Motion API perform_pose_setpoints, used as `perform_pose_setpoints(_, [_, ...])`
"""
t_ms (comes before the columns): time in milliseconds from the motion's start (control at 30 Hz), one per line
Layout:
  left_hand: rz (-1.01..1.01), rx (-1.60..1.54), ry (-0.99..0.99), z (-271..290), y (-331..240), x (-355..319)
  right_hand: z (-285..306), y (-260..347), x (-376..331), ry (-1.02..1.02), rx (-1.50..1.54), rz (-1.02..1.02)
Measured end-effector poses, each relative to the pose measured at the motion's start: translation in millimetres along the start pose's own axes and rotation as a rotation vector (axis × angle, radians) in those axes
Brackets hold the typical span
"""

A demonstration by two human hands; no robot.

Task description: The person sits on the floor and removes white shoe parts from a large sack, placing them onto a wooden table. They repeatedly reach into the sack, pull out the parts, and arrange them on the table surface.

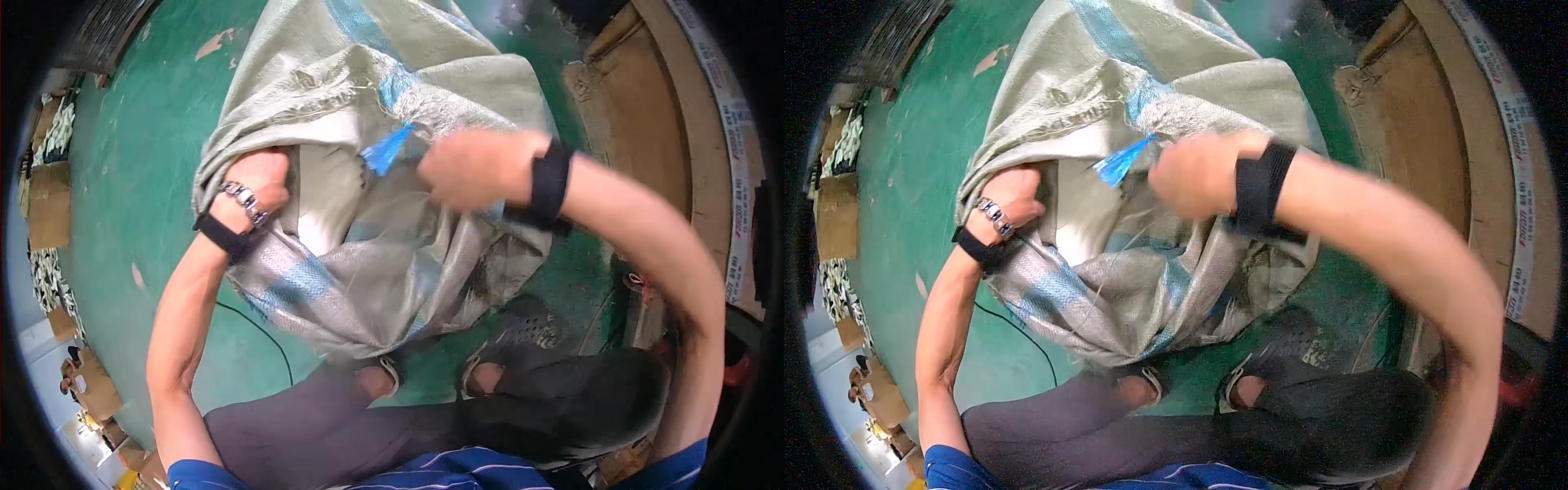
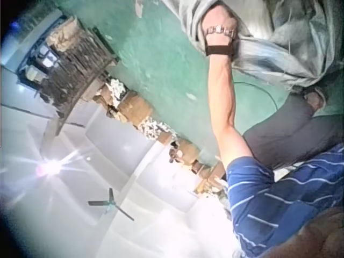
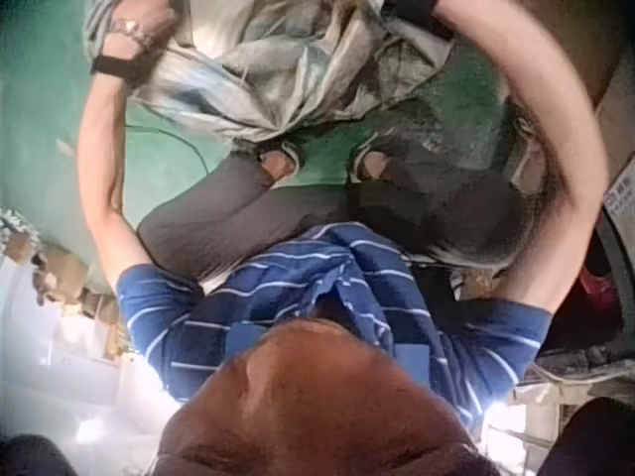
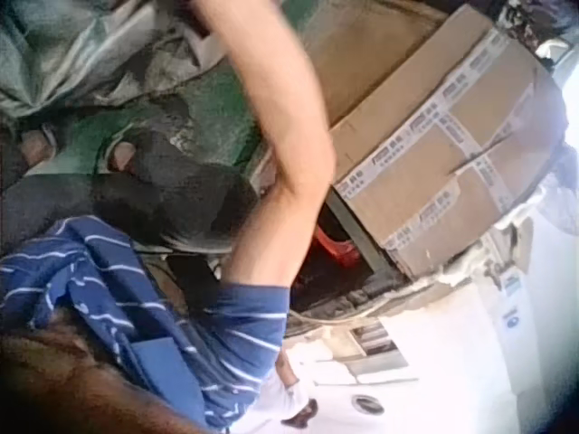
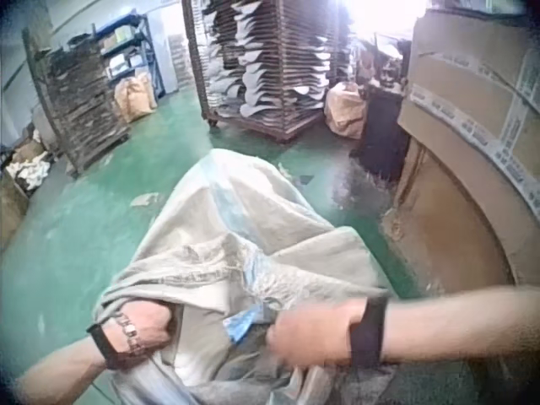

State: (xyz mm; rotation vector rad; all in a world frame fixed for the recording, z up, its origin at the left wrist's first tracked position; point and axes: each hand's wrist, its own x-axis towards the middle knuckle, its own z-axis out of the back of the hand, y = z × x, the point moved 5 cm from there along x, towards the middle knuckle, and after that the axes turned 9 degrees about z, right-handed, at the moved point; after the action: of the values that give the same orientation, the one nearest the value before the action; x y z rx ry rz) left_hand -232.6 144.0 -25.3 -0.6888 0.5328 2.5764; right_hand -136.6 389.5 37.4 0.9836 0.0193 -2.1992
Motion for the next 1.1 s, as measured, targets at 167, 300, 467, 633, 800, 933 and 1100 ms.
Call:
perform_pose_setpoints(167, [-0.086, -0.48, -0.203, 32.6, -13.6, 34.6, 151.8, -35.8, -56.4, -0.044, 0.079, -0.089])
perform_pose_setpoints(300, [-0.031, -0.719, -0.205, 25.4, -16.2, 77.2, 147.5, -7.0, -38.6, -0.204, 0.201, -0.067])
perform_pose_setpoints(467, [-0.299, -0.675, 0.122, -8.7, -43.9, 96.5, 178.3, -6.2, -50.3, -0.179, 0.5, 0.037])
perform_pose_setpoints(633, [-0.185, -0.297, -0.295, -58.1, -36.3, 110.6, 83.1, 29.9, 57.8, -0.135, 0.624, 0.363])
perform_pose_setpoints(800, [-0.135, 0.014, -0.392, -61.0, -43.2, 102.6, -93.7, 53.1, 173.4, -0.465, 1.049, 0.01])
perform_pose_setpoints(933, [-0.161, -0.008, -0.372, -36.7, -59.4, 98.9, -182.7, 71.1, 201.8, -0.935, 1.484, -0.138])
perform_pose_setpoints(1100, [-0.057, 0.162, -0.248, -29.0, -65.3, 95.5, -180.4, 76.9, 187.2, -0.775, 1.351, -0.14])
